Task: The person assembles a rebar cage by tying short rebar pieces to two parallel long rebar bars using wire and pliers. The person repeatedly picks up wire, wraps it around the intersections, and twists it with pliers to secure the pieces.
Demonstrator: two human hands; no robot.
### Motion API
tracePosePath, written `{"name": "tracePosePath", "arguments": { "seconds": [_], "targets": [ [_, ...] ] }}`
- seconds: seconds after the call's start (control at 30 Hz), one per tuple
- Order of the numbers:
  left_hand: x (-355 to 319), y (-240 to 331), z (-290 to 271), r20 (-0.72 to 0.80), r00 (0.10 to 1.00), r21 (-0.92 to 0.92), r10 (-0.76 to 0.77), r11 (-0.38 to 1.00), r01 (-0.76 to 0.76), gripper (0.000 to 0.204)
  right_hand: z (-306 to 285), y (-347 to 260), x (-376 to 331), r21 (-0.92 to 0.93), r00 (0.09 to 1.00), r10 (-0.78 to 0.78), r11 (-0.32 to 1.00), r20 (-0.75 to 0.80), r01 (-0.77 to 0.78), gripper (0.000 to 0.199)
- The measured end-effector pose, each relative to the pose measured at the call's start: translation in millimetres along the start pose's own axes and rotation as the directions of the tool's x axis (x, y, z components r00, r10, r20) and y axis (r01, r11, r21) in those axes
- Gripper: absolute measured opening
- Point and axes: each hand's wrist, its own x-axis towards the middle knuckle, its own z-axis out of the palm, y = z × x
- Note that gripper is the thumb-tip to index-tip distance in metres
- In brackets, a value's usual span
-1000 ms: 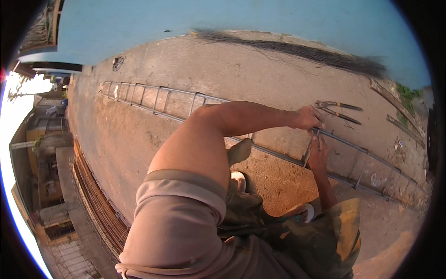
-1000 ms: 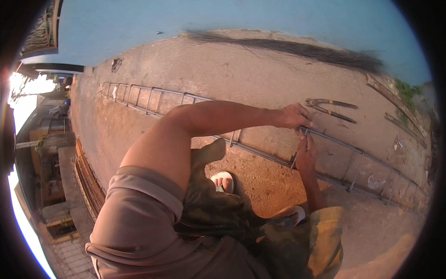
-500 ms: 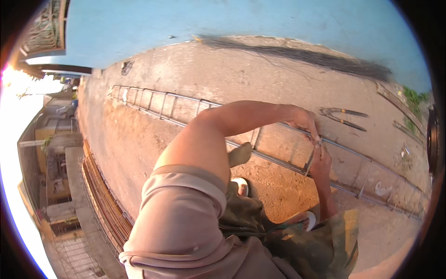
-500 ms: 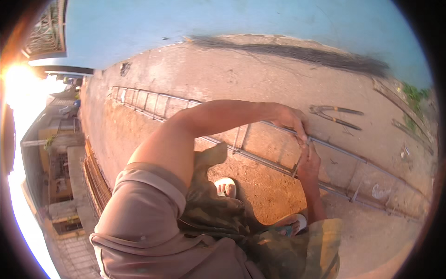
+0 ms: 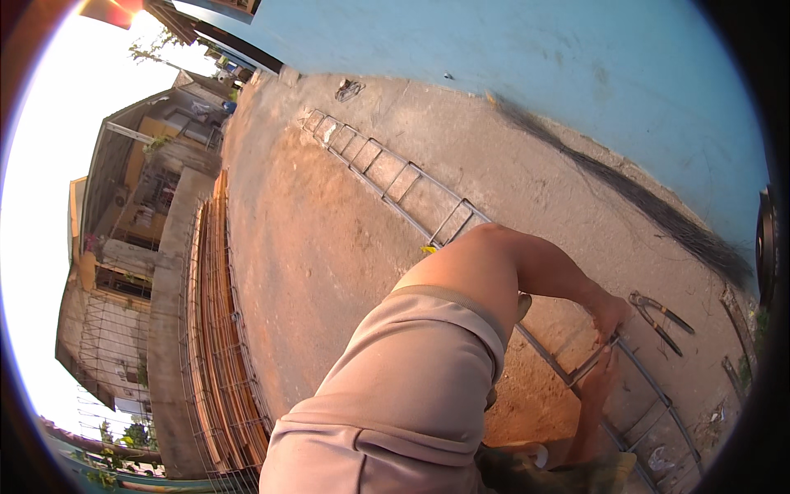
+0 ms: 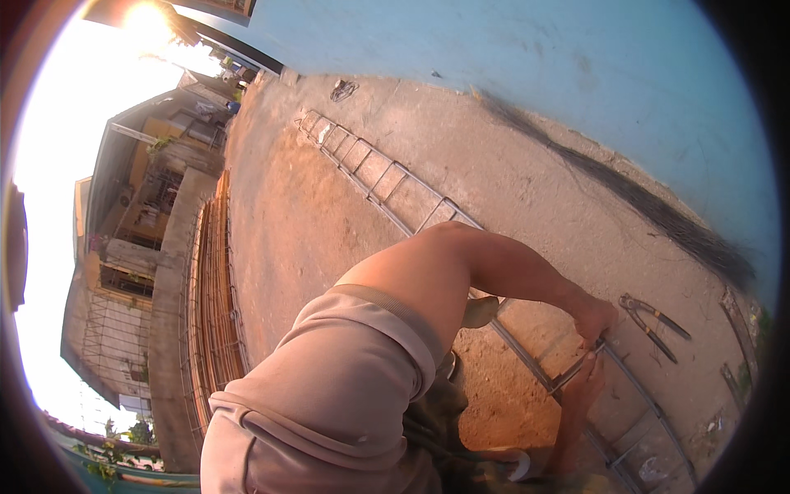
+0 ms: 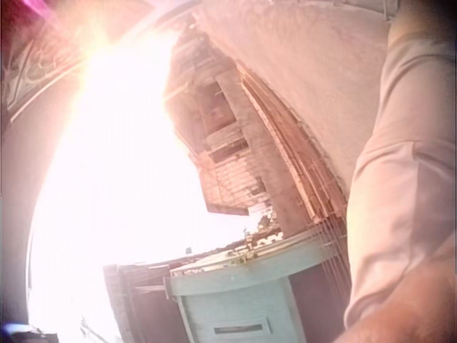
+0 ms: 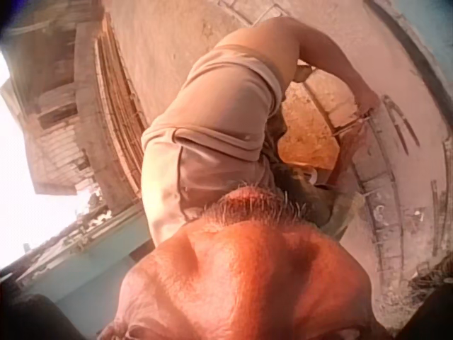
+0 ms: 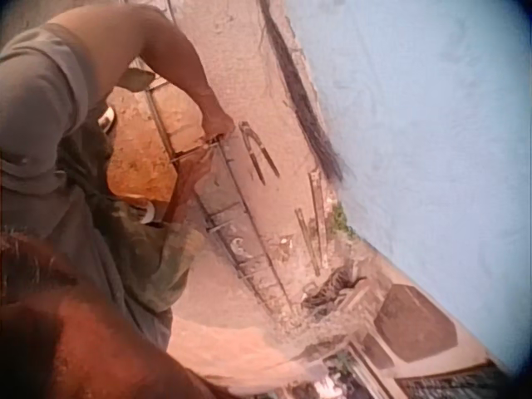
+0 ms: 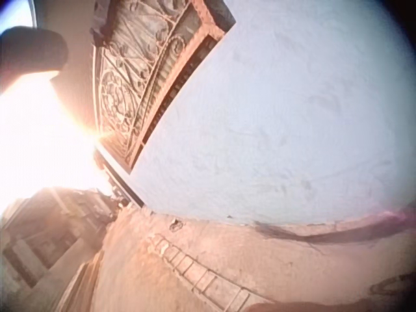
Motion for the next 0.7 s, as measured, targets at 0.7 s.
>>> {"name": "tracePosePath", "arguments": {
  "seconds": [0.7],
  "targets": [
    [-5.8,51.9,-10.5,0.021,0.962,0.33,-0.272,0.91,0.25,0.017,-0.4,-37.3,-12.0,-0.094,0.999,0.035,0.995,-0.003,-0.035,0.045]
  ]
}}
